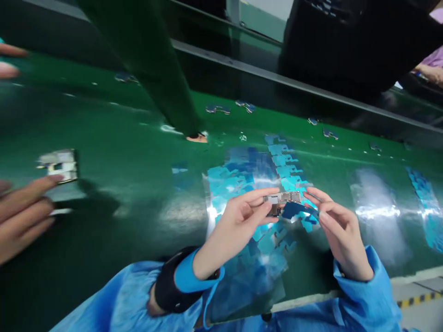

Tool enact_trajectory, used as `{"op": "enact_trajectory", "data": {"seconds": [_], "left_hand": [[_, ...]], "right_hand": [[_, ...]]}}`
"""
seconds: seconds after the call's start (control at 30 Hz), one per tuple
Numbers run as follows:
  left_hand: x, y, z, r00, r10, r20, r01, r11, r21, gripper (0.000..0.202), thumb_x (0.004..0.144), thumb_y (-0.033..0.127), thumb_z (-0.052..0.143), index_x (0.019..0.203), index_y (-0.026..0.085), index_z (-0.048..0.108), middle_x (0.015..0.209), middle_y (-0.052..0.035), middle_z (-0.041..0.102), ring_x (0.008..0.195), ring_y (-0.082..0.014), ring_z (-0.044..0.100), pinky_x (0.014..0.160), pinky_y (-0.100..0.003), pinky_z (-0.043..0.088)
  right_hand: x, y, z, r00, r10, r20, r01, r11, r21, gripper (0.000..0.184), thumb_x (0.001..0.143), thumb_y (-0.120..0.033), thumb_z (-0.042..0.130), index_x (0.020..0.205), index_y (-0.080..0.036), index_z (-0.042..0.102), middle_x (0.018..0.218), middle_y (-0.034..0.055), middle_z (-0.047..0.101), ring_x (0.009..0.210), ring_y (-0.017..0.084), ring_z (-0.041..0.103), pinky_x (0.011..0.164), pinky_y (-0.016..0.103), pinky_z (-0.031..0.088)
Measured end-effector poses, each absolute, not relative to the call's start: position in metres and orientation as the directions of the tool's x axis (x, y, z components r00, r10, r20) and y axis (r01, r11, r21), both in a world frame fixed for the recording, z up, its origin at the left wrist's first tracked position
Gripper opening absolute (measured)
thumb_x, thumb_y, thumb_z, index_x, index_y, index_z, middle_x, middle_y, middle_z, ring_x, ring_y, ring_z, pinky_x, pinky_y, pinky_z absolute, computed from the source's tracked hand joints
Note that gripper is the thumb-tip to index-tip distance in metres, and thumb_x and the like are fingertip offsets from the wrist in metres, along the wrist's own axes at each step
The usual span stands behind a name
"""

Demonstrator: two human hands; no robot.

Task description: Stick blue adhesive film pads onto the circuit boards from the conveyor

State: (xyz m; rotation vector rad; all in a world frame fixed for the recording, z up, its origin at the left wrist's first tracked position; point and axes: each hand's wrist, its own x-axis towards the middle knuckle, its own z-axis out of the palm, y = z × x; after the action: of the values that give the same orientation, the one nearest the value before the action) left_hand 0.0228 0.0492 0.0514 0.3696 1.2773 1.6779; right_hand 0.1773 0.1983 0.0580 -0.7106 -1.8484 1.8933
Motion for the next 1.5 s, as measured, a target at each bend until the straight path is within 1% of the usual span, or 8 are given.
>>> {"op": "enact_trajectory", "data": {"seconds": [0.17, 0.3, 0.47, 0.6, 0.87, 1.03, 1.2, 1.5], "left_hand": [[0.025, 0.043, 0.055, -0.432, 0.843, -0.321, -0.511, 0.065, 0.857, 0.03, 0.087, 0.02, 0.062, 0.116, 0.019, 0.065, 0.1, -0.0011, 0.078, 0.093, -0.0174, 0.072, 0.082, -0.027, 0.061], [0.025, 0.044, 0.055, -0.401, 0.846, -0.35, -0.534, 0.095, 0.84, 0.024, 0.086, 0.014, 0.061, 0.108, 0.02, 0.07, 0.111, -0.0009, 0.075, 0.096, -0.0165, 0.072, 0.077, -0.02, 0.061], [0.028, 0.046, 0.051, -0.34, 0.839, -0.425, -0.636, 0.127, 0.761, 0.027, 0.081, 0.011, 0.065, 0.105, 0.02, 0.071, 0.105, -0.0008, 0.077, 0.093, -0.0192, 0.073, 0.076, -0.023, 0.063], [0.029, 0.045, 0.052, -0.328, 0.834, -0.444, -0.618, 0.166, 0.768, 0.03, 0.074, 0.006, 0.069, 0.099, 0.021, 0.074, 0.109, -0.0011, 0.075, 0.102, -0.0219, 0.07, 0.078, -0.019, 0.061], [0.033, 0.043, 0.061, -0.386, 0.789, -0.478, -0.529, 0.236, 0.815, 0.033, 0.072, 0.012, 0.07, 0.103, 0.024, 0.072, 0.09, 0.0014, 0.08, 0.079, -0.018, 0.076, 0.078, -0.022, 0.06], [0.038, 0.042, 0.063, -0.397, 0.779, -0.485, -0.541, 0.229, 0.809, 0.036, 0.071, 0.012, 0.07, 0.106, 0.025, 0.072, 0.086, 0.002, 0.08, 0.083, -0.0182, 0.075, 0.076, -0.021, 0.06], [0.039, 0.041, 0.064, -0.42, 0.754, -0.506, -0.533, 0.246, 0.809, 0.036, 0.071, 0.014, 0.07, 0.105, 0.024, 0.072, 0.09, -0.0015, 0.079, 0.081, -0.0225, 0.076, 0.077, -0.029, 0.062], [0.039, 0.041, 0.063, -0.421, 0.754, -0.504, -0.525, 0.25, 0.813, 0.038, 0.069, 0.016, 0.072, 0.106, 0.025, 0.073, 0.092, -0.0002, 0.079, 0.08, -0.0222, 0.075, 0.077, -0.03, 0.062]], "right_hand": [[0.172, 0.201, 0.065, -0.801, 0.548, -0.242, 0.169, -0.18, -0.969, 0.013, 0.081, -0.026, 0.071, 0.069, -0.022, 0.07, 0.128, 0.0056, 0.064, 0.116, 0.024, 0.061, 0.103, 0.039, 0.044], [0.171, 0.202, 0.068, -0.815, 0.508, -0.277, 0.198, -0.205, -0.959, 0.008, 0.079, -0.026, 0.074, 0.071, -0.024, 0.073, 0.122, 0.003, 0.068, 0.108, 0.02, 0.066, 0.1, 0.034, 0.047], [0.171, 0.201, 0.069, -0.819, 0.484, -0.308, 0.232, -0.212, -0.949, 0.008, 0.08, -0.023, 0.073, 0.073, -0.026, 0.075, 0.117, 0.0009, 0.071, 0.11, 0.017, 0.065, 0.095, 0.026, 0.049], [0.172, 0.202, 0.068, -0.815, 0.472, -0.335, 0.262, -0.216, -0.941, 0.007, 0.08, -0.023, 0.073, 0.074, -0.026, 0.075, 0.114, 0.0005, 0.072, 0.108, 0.017, 0.066, 0.095, 0.025, 0.049], [0.172, 0.203, 0.068, -0.826, 0.459, -0.329, 0.268, -0.194, -0.944, 0.009, 0.081, -0.019, 0.072, 0.077, -0.026, 0.076, 0.109, -0.0009, 0.074, 0.1, 0.012, 0.068, 0.091, 0.021, 0.051], [0.17, 0.202, 0.068, -0.814, 0.481, -0.327, 0.268, -0.19, -0.945, 0.008, 0.081, -0.02, 0.072, 0.075, -0.025, 0.076, 0.106, 0.0007, 0.075, 0.097, 0.014, 0.069, 0.087, 0.024, 0.054], [0.17, 0.203, 0.068, -0.796, 0.505, -0.333, 0.283, -0.176, -0.943, 0.006, 0.078, -0.022, 0.074, 0.073, -0.024, 0.075, 0.102, 0.0027, 0.076, 0.096, 0.018, 0.07, 0.086, 0.03, 0.056], [0.17, 0.2, 0.07, -0.767, 0.527, -0.366, 0.313, -0.19, -0.931, 0.005, 0.078, -0.023, 0.075, 0.072, -0.024, 0.075, 0.103, 0.0021, 0.075, 0.094, 0.016, 0.069, 0.084, 0.027, 0.054]]}}
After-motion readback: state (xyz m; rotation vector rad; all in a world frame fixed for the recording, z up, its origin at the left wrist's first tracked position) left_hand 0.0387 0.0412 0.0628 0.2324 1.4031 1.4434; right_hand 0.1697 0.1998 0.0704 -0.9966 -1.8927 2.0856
